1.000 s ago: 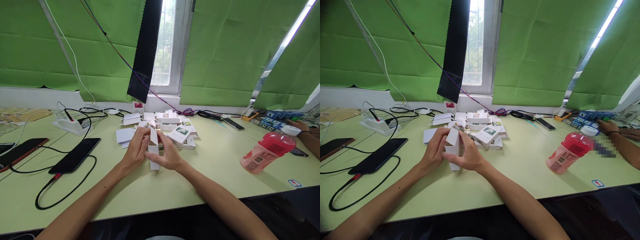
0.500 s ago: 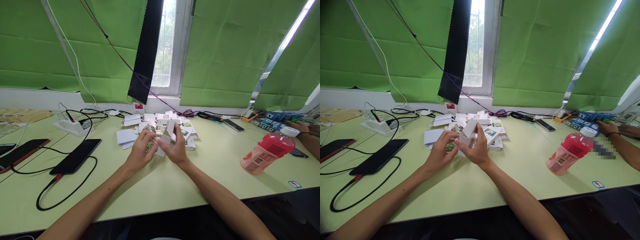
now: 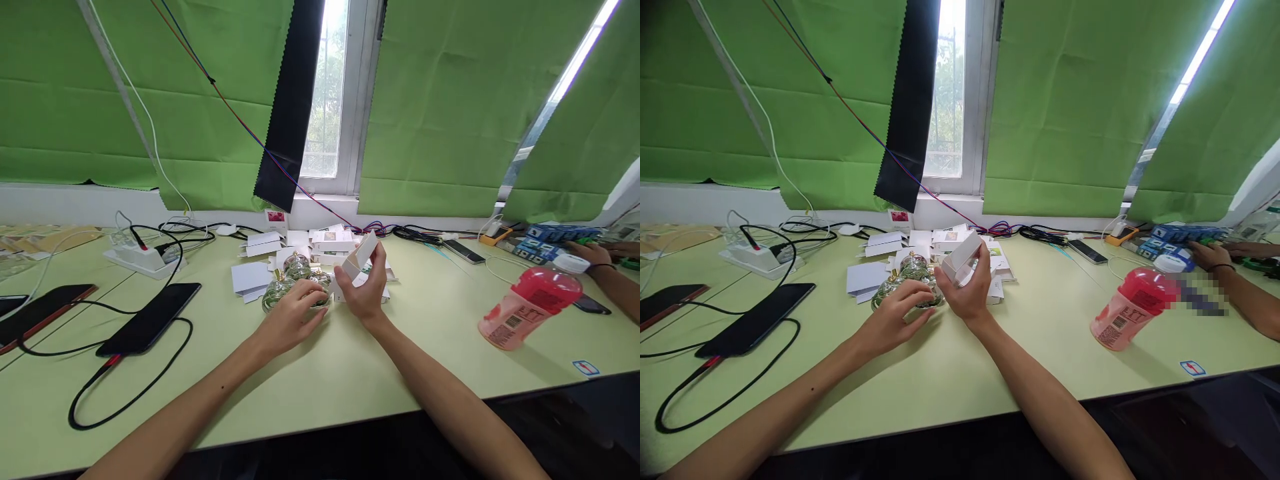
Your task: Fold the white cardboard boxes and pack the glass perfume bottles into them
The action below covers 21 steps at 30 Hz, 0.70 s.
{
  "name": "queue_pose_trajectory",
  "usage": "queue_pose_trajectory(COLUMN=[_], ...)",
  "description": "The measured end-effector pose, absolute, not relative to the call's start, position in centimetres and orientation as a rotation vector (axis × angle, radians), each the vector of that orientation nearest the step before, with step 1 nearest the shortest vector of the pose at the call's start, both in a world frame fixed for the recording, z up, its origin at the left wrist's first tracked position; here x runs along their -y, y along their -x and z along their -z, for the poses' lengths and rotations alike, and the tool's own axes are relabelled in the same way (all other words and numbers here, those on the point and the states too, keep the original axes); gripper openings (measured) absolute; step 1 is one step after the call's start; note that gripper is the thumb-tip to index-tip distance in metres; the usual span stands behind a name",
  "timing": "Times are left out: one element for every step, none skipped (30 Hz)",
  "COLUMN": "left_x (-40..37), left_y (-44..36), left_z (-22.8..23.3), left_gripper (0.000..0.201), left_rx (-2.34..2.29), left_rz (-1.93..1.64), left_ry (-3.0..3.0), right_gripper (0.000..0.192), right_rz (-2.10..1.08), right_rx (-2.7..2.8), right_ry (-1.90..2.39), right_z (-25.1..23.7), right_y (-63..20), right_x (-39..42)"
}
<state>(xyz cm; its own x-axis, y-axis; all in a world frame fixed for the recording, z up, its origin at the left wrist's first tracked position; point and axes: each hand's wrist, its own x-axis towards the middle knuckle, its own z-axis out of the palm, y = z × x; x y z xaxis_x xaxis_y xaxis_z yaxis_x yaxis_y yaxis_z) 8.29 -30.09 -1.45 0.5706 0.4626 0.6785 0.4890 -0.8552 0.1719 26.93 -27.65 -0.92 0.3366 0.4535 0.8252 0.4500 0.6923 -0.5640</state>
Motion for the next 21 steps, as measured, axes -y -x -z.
queue_pose_trajectory(left_x=[30.1, 30.1, 30.1, 30.1, 30.0, 30.0, 30.0, 30.0, 30.0, 30.0, 30.0, 30.0, 30.0, 30.1, 30.2, 30.2, 30.3, 30.3, 30.3, 30.3, 30.3], left_y=[-8.3, -8.3, -8.3, -8.2, -8.2, -8.2, -8.2, -8.2, -8.2, -8.3, -8.3, -8.4, -8.4, -8.5, -8.6, -8.6, -8.7, -8.7, -8.7, -8.7, -8.6], left_z=[1.5, 1.5, 1.6, 1.7, 1.8, 1.9, 2.0, 2.1, 2.2, 2.3, 2.4, 2.4, 2.5, 2.5, 2.6, 2.7, 2.7, 2.7, 2.7, 2.6, 2.4], left_gripper=[0.011, 0.011, 0.010, 0.011, 0.011, 0.012, 0.012, 0.011, 0.011, 0.011, 0.012, 0.012, 0.011, 0.010, 0.010, 0.009, 0.009, 0.009, 0.009, 0.010, 0.011], left_rx=[0.837, 0.849, 0.871, 0.899, 0.931, 0.959, 0.979, 0.991, 1.000, 1.009, 1.018, 1.027, 1.034, 1.036, 1.032, 1.021, 1.005, 0.984, 0.958, 0.928, 0.900], left_rz=[1.156, 1.134, 1.105, 1.074, 1.044, 1.017, 0.989, 0.963, 0.940, 0.921, 0.906, 0.895, 0.887, 0.881, 0.876, 0.874, 0.879, 0.893, 0.917, 0.956, 1.006], left_ry=[2.747, 2.745, 2.747, 2.752, 2.758, 2.764, 2.773, 2.787, 2.804, 2.825, 2.846, 2.865, 2.881, 2.893, 2.902, 2.908, 2.909, 2.904, 2.895, 2.877, 2.850], right_gripper=[0.081, 0.081, 0.081, 0.081, 0.081, 0.081, 0.081, 0.081, 0.081, 0.081, 0.082, 0.082, 0.083, 0.083, 0.084, 0.084, 0.084, 0.084, 0.084, 0.084, 0.084], right_rz=[0.007, 0.016, 0.024, 0.033, 0.043, 0.052, 0.061, 0.070, 0.081, 0.090, 0.097, 0.104, 0.110, 0.115, 0.119, 0.124, 0.128, 0.130, 0.133, 0.136, 0.141], right_rx=[1.278, 1.281, 1.284, 1.284, 1.283, 1.283, 1.281, 1.278, 1.274, 1.269, 1.265, 1.259, 1.254, 1.250, 1.248, 1.246, 1.246, 1.249, 1.252, 1.254, 1.256], right_ry=[0.870, 0.871, 0.871, 0.870, 0.870, 0.873, 0.876, 0.882, 0.886, 0.887, 0.886, 0.885, 0.885, 0.890, 0.897, 0.906, 0.912, 0.917, 0.920, 0.922, 0.924], right_z=[0.9, 0.9, 1.0, 1.0, 1.0, 1.0, 1.1, 1.1, 1.1, 1.1, 1.1, 1.1, 1.1, 1.1, 1.1, 1.1, 1.1, 1.1, 1.1, 1.1, 1.1], right_y=[-27.0, -27.0, -27.0, -27.1, -27.1, -27.2, -27.2, -27.3, -27.4, -27.4, -27.5, -27.5, -27.6, -27.6, -27.6, -27.7, -27.7, -27.7, -27.7, -27.7, -27.7], right_x=[27.6, 27.6, 27.6, 27.5, 27.5, 27.4, 27.4, 27.3, 27.2, 27.1, 27.1, 27.0, 26.9, 26.9, 26.9, 26.8, 26.8, 26.8, 26.8, 26.8, 26.8])
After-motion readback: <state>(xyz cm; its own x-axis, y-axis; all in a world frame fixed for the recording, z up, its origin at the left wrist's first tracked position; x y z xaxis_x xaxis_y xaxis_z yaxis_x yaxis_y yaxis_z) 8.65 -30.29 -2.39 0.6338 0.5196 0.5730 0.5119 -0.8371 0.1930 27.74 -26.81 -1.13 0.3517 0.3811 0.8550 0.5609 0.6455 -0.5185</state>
